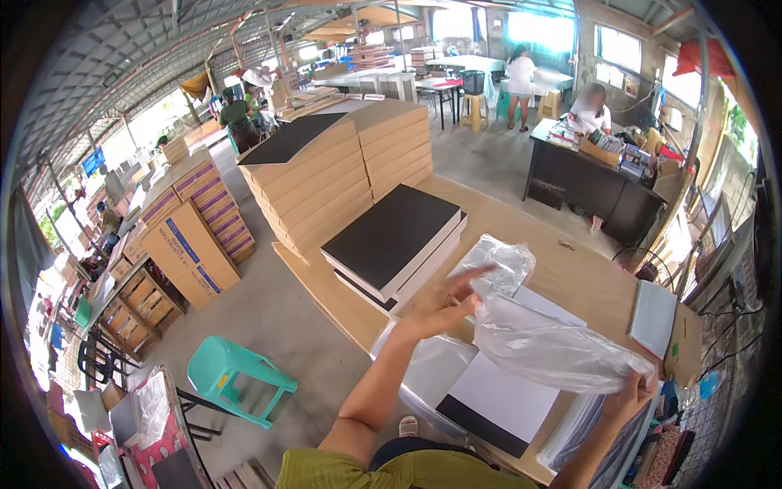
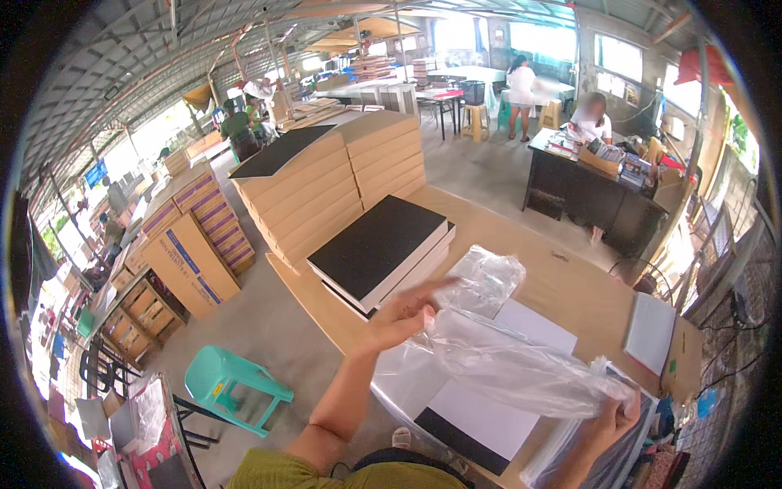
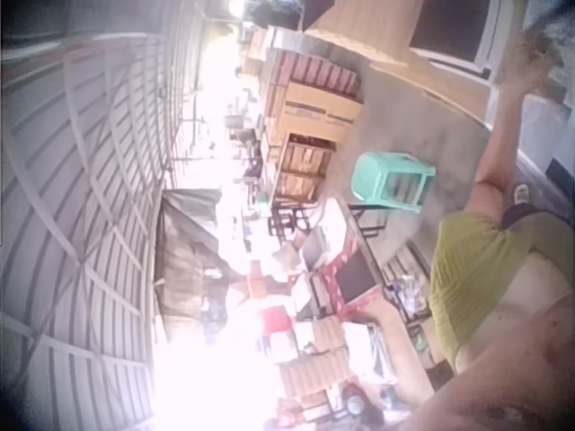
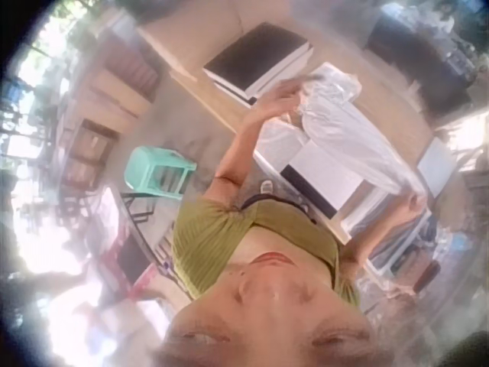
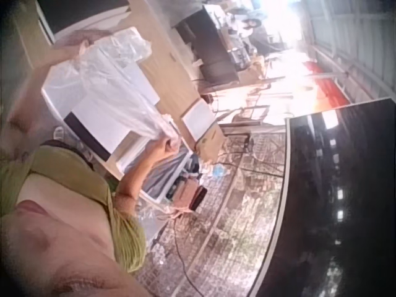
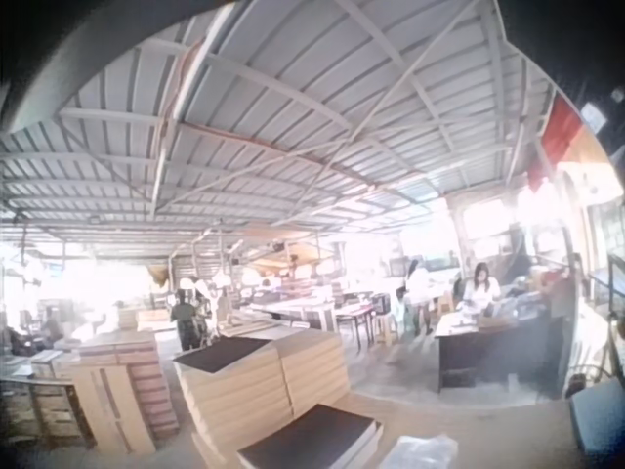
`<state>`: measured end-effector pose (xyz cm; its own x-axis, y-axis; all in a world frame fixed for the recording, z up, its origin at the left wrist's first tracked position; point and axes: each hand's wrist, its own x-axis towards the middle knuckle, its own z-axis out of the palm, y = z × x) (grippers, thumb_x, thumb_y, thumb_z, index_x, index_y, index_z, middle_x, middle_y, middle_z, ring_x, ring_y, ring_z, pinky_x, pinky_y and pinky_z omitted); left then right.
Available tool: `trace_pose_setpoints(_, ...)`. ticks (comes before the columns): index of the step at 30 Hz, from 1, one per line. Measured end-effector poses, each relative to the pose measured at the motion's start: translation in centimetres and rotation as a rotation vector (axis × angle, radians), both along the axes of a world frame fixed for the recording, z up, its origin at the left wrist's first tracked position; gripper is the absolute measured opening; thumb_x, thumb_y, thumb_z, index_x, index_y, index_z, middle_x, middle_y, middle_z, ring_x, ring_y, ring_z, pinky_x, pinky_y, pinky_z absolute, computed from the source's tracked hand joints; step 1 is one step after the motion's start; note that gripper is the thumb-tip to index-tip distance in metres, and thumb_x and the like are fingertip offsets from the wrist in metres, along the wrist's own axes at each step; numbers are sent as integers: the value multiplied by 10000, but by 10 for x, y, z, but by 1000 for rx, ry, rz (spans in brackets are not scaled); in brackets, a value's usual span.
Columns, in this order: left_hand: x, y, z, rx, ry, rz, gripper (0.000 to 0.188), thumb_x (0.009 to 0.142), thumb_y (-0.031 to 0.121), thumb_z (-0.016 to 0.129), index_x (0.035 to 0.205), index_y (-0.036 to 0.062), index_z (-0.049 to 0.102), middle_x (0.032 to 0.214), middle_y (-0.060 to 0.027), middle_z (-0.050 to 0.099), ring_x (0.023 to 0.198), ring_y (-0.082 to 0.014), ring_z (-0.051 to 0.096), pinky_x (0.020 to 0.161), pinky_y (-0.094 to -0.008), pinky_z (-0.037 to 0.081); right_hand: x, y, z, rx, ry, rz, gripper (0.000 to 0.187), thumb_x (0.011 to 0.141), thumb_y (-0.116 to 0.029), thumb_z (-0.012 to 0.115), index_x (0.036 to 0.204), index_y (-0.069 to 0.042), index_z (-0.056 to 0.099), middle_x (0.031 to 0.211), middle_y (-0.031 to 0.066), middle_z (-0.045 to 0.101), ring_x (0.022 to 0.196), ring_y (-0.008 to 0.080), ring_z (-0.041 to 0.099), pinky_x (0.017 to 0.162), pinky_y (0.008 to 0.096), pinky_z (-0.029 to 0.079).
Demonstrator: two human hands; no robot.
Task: The person places black and white boards into clear plastic bags and then stacks the bags on a table.
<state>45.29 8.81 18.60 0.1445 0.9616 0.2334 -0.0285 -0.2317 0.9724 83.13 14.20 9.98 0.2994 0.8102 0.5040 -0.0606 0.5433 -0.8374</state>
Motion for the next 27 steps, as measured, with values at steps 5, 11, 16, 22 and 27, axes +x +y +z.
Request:
trace_pose_setpoints(5, 1, 31, -15, 383, -24, -52, 787, 663, 269, 775, 1342, 61, 436, 1286, -87, 486, 1134, -199, 488, 855, -329, 441, -32, 36, -1, -56, 14, -219, 202, 938, -194, 527, 840, -18, 528, 778, 12, 503, 733, 82, 463, 665, 224, 394)
trace_pose_setpoints(11, -3, 72, -99, 291, -176, 156, 171, 764, 113, 748, 880, 21, 662, 794, 5, 602, 750, -66, 515, 671, -212, 402, -23, 72, -47, -26, 57, 24, 297, 982, -313, 446, 938, -30, 527, 890, -3, 527, 818, 62, 452, 747, 224, 389)
trace_pose_setpoints(16, -4, 85, -144, 184, -189, 172, 203, 818, 135, 706, 675, 21, 617, 634, 76, 446, 626, -28, 353, 547, -213, 290, -20, 74, -85, -35, -93, 98, 352, 992, -313, 417, 722, -89, 452, 680, -68, 418, 640, 26, 339, 530, 236, 262)
trace_pose_setpoints(22, -13, 82, -212, -60, -108, 295, 187, 835, 185, 696, 739, 27, 666, 672, 73, 547, 633, -17, 437, 570, -198, 361, -26, 73, -125, -244, -183, 123, 333, 980, -281, 445, 712, -84, 443, 673, -66, 390, 642, 48, 337, 541, 239, 271)
trace_pose_setpoints(27, 2, 88, -240, -130, -105, 378, 228, 817, 186, 711, 949, 9, 651, 839, 7, 642, 787, -33, 538, 706, -200, 438, -50, 68, -116, -307, 23, 137, 326, 973, -332, 449, 800, -77, 557, 634, -90, 391, 557, 20, 314, 484, 221, 220)
